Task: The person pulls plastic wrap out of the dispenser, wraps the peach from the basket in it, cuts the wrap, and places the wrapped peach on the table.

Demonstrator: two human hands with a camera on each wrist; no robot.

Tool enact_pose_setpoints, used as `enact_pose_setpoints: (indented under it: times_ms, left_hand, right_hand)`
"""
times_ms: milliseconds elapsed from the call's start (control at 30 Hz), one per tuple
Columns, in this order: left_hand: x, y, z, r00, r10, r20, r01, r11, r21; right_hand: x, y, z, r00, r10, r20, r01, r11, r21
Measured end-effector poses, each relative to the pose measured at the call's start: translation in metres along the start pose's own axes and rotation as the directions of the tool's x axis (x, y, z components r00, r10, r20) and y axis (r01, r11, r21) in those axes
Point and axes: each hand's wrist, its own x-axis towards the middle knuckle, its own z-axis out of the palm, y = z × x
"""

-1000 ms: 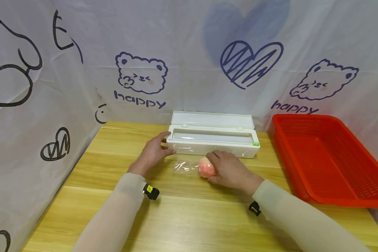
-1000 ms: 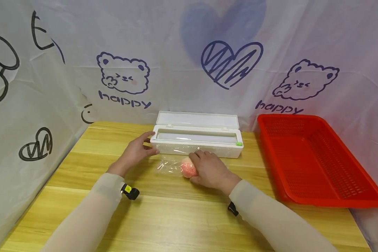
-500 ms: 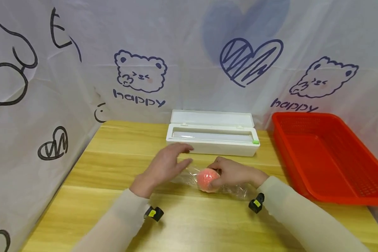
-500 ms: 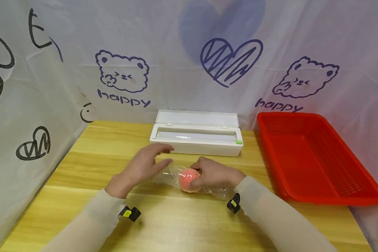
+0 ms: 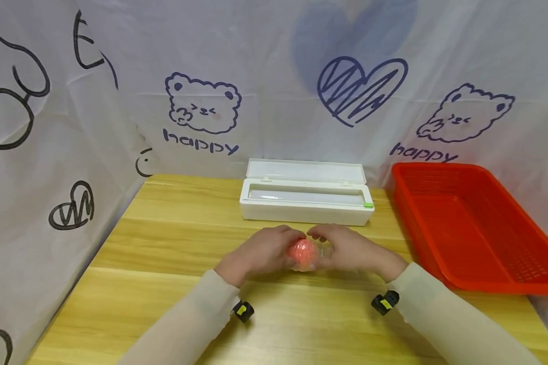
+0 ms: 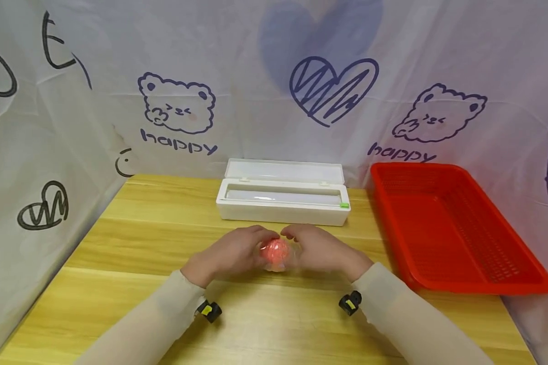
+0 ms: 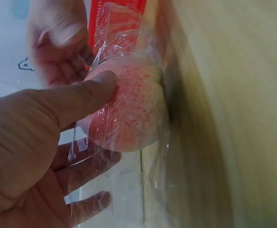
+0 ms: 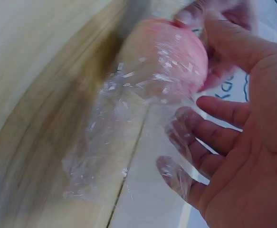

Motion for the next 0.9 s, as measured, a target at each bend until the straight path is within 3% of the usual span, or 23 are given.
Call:
enact_pose_setpoints:
  times_ms: [233,433,600,667,733,833,900]
  left_hand:
    - [0.013,-0.005,-0.007,0.994,-0.011,0.105,0.016,0.999,-0.049]
    - [0.021,-0.01,-0.006,0.985,-0.037,0.171,0.057,0.992,-0.111]
    - [0.021,-0.014,-0.005,0.981,-0.038,0.188,0.075,0.979,-0.189]
    - [0.021,-0.016,-0.004,0.98,-0.044,0.193,0.089,0.969,-0.229]
    - [0.019,-0.017,-0.002,0.978,-0.057,0.198,0.111,0.955,-0.274]
    - [0.013,-0.018,0.0,0.975,-0.094,0.204,0.156,0.936,-0.314]
    - [0.009,-0.019,0.001,0.973,-0.114,0.2,0.175,0.931,-0.319]
  right_hand:
    - [0.007,0.009,0.008,0.998,-0.052,-0.043,0.046,0.991,-0.126]
    - [0.016,0.017,0.007,0.999,-0.053,0.009,0.054,0.998,-0.041]
    - [0.017,0.02,0.002,0.999,0.0,0.054,-0.002,0.999,0.049]
    - [0.015,0.022,-0.003,1.0,0.024,-0.003,-0.023,0.997,0.079]
    - [0.011,0.025,-0.009,0.991,0.068,-0.116,-0.056,0.993,0.105]
    - [0.001,0.029,-0.018,0.941,0.157,-0.3,-0.12,0.983,0.138]
    - [-0.008,0.032,-0.021,0.898,0.237,-0.37,-0.184,0.967,0.173]
